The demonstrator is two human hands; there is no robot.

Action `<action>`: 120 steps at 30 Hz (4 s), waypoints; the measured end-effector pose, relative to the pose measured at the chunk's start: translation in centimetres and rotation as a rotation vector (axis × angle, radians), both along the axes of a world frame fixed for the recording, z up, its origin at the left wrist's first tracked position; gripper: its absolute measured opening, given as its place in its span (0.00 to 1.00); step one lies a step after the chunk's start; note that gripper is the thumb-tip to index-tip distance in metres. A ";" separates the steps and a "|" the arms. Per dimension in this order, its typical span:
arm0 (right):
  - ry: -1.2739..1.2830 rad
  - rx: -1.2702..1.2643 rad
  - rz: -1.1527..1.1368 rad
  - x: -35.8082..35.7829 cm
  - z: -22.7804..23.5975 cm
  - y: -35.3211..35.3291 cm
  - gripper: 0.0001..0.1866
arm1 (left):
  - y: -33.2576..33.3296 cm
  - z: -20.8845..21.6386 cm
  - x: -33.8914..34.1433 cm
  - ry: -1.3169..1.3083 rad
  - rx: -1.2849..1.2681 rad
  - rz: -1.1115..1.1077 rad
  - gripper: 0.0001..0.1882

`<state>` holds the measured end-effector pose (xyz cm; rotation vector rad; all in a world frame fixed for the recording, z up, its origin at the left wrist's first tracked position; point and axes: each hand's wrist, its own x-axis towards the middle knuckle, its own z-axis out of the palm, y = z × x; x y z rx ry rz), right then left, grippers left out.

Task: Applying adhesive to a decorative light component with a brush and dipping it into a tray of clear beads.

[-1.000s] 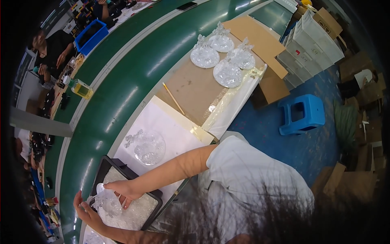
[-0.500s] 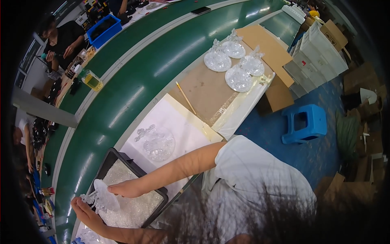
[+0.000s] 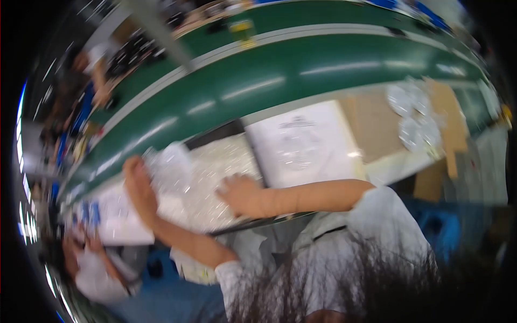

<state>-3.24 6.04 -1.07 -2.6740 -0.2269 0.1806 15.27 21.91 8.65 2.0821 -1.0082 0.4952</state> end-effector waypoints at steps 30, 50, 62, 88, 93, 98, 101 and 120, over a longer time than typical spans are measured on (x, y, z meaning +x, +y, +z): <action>0.033 -0.153 0.110 -1.2 3.5 1.2 0.41 | -0.7 1.9 -1.3 0.132 0.156 -0.012 0.05; -0.348 0.278 0.008 8.9 11.8 -4.2 0.16 | -1.0 1.9 -1.5 0.194 0.108 -0.114 0.06; 0.029 -0.026 0.115 2.3 3.6 -2.9 0.37 | 0.1 3.0 -2.2 0.177 0.129 -0.109 0.05; -0.781 0.200 -0.005 4.0 5.0 2.9 0.11 | 0.2 2.0 -1.5 0.279 0.103 0.155 0.10; -0.872 0.215 0.040 2.8 4.6 2.0 0.12 | 1.8 2.0 -1.4 0.228 0.040 0.060 0.09; -0.689 0.623 -0.152 2.2 2.6 0.9 0.11 | 2.5 2.1 -1.2 0.243 0.017 0.023 0.09; -0.449 0.830 -0.215 2.4 2.1 -0.6 0.13 | 2.2 1.5 -0.5 0.271 -0.063 -0.021 0.09; -0.291 0.959 -0.140 3.9 5.2 -1.9 0.30 | 3.1 3.4 -2.7 0.551 0.115 -0.057 0.38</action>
